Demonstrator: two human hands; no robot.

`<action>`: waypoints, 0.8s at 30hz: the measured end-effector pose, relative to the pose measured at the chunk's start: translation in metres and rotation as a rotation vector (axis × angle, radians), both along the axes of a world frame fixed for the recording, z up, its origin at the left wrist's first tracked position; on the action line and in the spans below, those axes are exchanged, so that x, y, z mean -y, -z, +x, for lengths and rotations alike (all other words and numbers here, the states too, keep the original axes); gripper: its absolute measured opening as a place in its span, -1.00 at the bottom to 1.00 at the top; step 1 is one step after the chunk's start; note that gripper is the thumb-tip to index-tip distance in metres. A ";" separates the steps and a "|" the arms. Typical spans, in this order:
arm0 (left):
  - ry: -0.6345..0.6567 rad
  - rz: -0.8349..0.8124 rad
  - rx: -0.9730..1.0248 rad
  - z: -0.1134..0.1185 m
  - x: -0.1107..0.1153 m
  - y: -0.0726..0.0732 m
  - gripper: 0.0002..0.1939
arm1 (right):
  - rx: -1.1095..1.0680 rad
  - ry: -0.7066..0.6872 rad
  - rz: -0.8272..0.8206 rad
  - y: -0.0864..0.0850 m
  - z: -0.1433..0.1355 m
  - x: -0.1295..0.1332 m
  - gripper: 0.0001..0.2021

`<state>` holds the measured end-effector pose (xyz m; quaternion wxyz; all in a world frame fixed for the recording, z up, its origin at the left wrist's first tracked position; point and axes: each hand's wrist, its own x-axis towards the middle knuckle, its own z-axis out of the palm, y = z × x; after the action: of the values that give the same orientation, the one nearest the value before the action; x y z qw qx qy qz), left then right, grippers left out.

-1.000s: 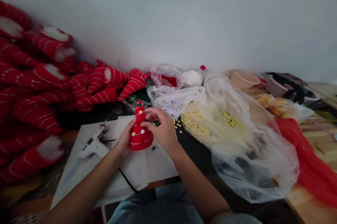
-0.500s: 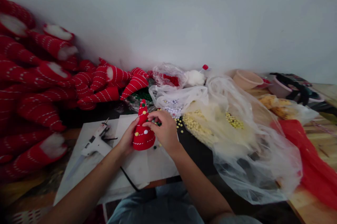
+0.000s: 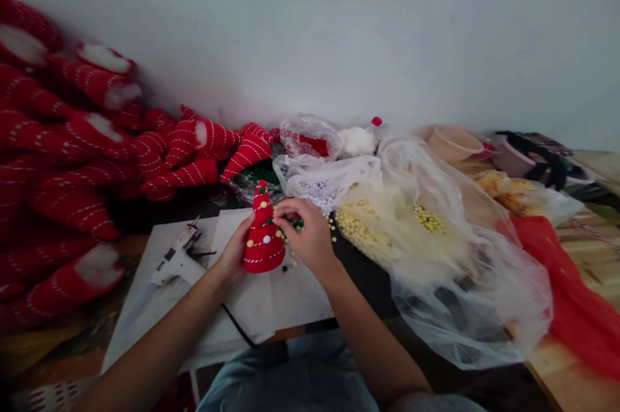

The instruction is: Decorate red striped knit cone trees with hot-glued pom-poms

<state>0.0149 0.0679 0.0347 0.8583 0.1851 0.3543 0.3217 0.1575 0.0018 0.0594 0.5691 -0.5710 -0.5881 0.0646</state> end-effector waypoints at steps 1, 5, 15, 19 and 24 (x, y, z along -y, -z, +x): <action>0.000 -0.001 0.003 0.000 0.000 0.000 -0.71 | -0.009 -0.011 -0.010 0.001 0.000 0.000 -0.88; 0.005 0.031 0.018 0.000 -0.001 0.002 -0.69 | -0.027 -0.027 -0.053 0.004 -0.003 -0.002 -0.83; 0.010 0.065 0.009 0.001 0.002 -0.005 -0.76 | -0.018 -0.061 -0.156 -0.002 -0.007 -0.005 -0.89; -0.002 -0.012 -0.038 0.001 0.002 -0.005 -0.80 | -0.056 -0.073 -0.133 -0.004 -0.005 -0.005 -0.83; 0.007 -0.088 -0.030 -0.004 0.000 -0.001 -0.77 | -0.341 0.115 0.086 0.004 0.010 0.005 -0.78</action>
<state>0.0113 0.0678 0.0355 0.8613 0.1534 0.3803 0.3001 0.1670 -0.0030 0.0557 0.6871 -0.5598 -0.4517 0.1025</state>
